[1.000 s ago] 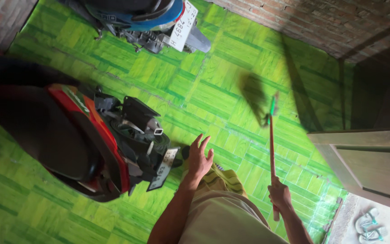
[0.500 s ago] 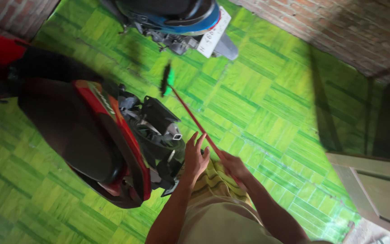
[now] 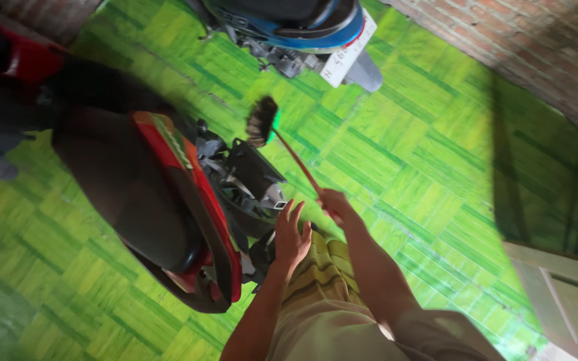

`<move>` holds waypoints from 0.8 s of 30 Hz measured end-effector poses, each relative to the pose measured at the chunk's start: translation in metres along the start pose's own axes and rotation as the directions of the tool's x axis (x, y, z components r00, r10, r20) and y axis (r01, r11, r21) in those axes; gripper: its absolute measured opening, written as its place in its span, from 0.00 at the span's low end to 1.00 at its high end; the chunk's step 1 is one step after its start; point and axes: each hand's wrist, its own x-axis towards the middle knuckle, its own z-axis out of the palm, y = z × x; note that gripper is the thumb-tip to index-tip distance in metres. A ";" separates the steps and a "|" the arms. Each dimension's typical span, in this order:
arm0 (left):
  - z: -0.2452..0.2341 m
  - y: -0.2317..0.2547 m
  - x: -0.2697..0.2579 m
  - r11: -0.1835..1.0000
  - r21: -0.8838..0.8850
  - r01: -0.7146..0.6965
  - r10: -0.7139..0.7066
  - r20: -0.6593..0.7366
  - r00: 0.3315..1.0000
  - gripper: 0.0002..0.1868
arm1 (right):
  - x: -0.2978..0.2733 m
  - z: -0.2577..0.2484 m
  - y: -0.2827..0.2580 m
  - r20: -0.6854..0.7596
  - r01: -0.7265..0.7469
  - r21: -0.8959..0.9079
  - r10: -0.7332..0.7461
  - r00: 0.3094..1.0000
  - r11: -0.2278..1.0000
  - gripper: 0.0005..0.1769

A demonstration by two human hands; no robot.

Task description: The person sweeps a green tiled floor using a broom, pushing debris toward an open doorway while holding a bundled cloth in their other hand. They move around a motorcycle and sweep dirt out of the entryway.

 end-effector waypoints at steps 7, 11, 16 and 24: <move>0.028 0.031 0.027 0.994 -0.057 -0.097 0.107 0.200 0.974 0.32 | -0.135 -0.164 0.076 -0.269 -0.060 0.169 0.105 0.957 0.984 0.17; 0.050 0.052 0.031 0.969 -0.082 -0.234 0.248 0.280 0.927 0.31 | -0.213 -0.199 0.119 -0.447 -0.085 0.224 0.180 0.876 0.971 0.23; 0.059 0.071 0.026 0.936 -0.144 -0.320 0.351 0.371 0.860 0.31 | -0.263 -0.209 0.145 -0.584 -0.076 0.249 0.212 0.784 0.965 0.18; 0.055 0.075 0.023 0.930 -0.155 -0.332 0.366 0.374 0.852 0.31 | -0.299 -0.187 0.157 -0.661 -0.306 -0.268 0.056 0.748 0.913 0.25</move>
